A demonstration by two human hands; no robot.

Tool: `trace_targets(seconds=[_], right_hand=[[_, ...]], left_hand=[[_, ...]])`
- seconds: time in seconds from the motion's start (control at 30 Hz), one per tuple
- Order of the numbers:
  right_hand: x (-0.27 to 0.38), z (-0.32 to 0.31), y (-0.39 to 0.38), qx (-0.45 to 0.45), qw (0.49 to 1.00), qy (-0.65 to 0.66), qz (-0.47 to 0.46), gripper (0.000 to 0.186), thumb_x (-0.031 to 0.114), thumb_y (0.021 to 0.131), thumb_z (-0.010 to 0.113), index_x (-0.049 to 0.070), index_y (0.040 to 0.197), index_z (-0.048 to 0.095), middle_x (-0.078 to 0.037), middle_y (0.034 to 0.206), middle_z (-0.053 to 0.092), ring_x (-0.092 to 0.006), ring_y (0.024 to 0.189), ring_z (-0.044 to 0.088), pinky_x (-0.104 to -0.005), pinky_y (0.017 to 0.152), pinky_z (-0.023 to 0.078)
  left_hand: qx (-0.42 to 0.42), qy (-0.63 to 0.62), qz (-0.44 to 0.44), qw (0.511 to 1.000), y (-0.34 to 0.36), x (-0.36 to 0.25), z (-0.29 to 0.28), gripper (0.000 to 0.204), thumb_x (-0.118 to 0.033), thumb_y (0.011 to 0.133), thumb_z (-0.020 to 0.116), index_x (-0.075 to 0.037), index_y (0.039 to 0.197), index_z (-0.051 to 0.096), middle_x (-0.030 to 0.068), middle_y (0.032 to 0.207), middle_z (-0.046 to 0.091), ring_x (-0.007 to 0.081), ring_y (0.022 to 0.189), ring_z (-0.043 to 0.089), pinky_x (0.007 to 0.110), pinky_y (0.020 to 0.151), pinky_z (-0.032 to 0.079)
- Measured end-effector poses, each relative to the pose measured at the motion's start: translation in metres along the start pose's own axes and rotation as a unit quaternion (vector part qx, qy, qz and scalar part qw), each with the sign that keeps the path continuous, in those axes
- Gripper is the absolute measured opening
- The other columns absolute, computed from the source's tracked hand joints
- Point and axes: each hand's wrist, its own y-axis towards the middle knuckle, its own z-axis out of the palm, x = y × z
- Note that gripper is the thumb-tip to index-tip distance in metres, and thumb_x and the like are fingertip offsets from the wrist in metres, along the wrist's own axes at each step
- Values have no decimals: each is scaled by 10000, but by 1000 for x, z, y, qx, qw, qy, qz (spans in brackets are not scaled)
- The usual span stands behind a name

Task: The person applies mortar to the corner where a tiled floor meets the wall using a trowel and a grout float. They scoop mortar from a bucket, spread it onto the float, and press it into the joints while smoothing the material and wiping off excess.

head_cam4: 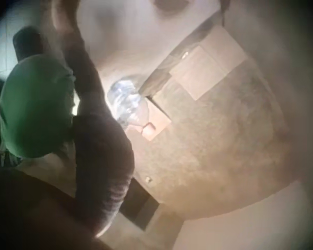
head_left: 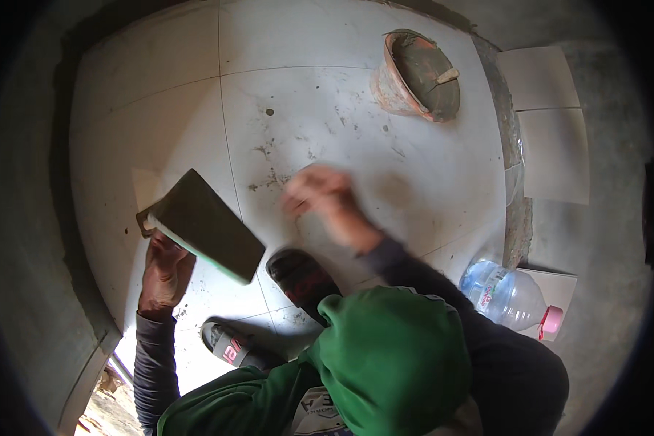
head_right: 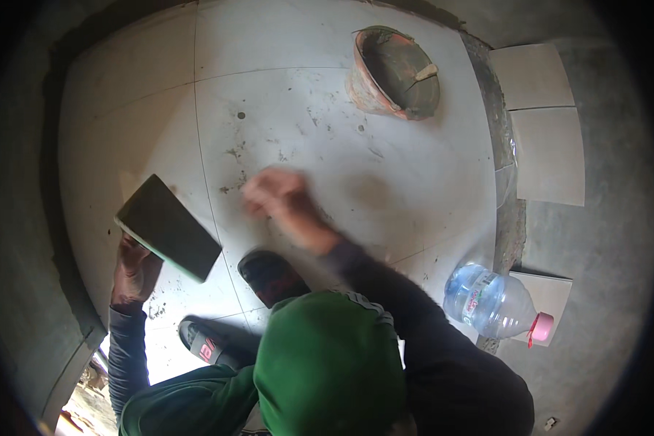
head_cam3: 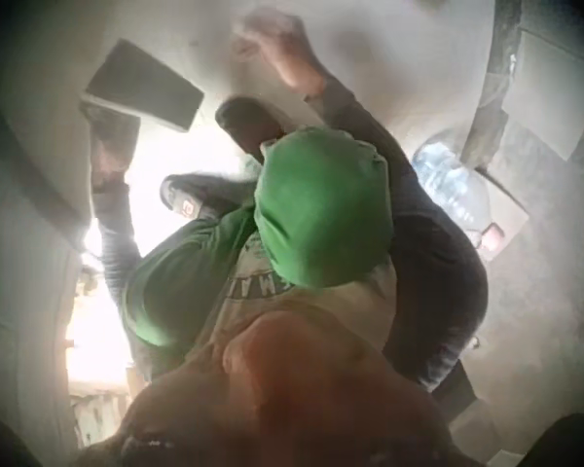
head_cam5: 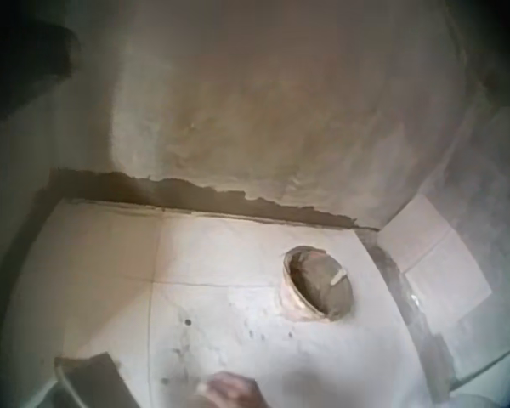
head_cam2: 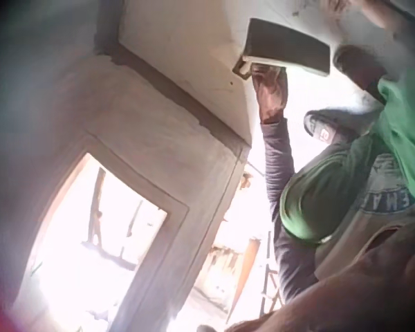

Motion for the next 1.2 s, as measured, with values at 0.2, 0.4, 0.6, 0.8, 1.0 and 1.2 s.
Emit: trace_targets(seconds=[0.2,0.4,0.6,0.8,1.0,1.2], right_hand=[[129,-252,52,-331,734,-565,-180,242,203,927,670,17,1073,718,-127,1022,706,-226,970,701,-401,855,546],[145,-380,111,-321,561,-758,-82,411,239,866,685,5,1204,683,-216,1168,653,-386,1122,649,-489,1002,512],[136,-369,137,-256,619,-743,6,409,184,794,743,-17,1146,689,-250,1149,700,-434,1086,668,-497,961,537],[159,-334,119,-248,602,-758,39,377,141,760,736,-42,1084,681,-298,1045,707,-449,1029,679,-500,926,538],[157,-339,28,-295,638,-705,-96,381,127,775,720,13,1129,634,-240,1003,715,-452,998,679,-531,863,532],[84,-330,-23,-365,617,-653,-242,249,50,882,634,46,1131,647,-182,983,684,-415,924,671,-506,778,532]], left_hand=[[-8,148,-17,989,9,-25,3,518,-170,955,676,5,1419,526,119,1358,623,250,1275,583,449,1118,434],[-56,201,-68,976,-3,-23,7,518,-214,966,683,7,1410,534,96,1310,647,214,1210,616,413,1058,485],[-67,243,-55,966,-8,-37,11,635,-280,907,743,-2,1434,525,74,1246,663,170,1114,628,358,1002,497],[-47,269,-48,961,-5,-60,24,685,-319,896,753,6,1450,515,65,1237,666,151,1092,625,342,962,509],[-61,347,-29,936,-11,-80,33,737,-404,884,783,28,1425,531,70,1218,676,152,1098,627,334,946,509],[-10,367,-46,929,9,-91,52,609,-307,920,738,31,1391,550,87,1206,694,165,1094,643,331,944,513]])
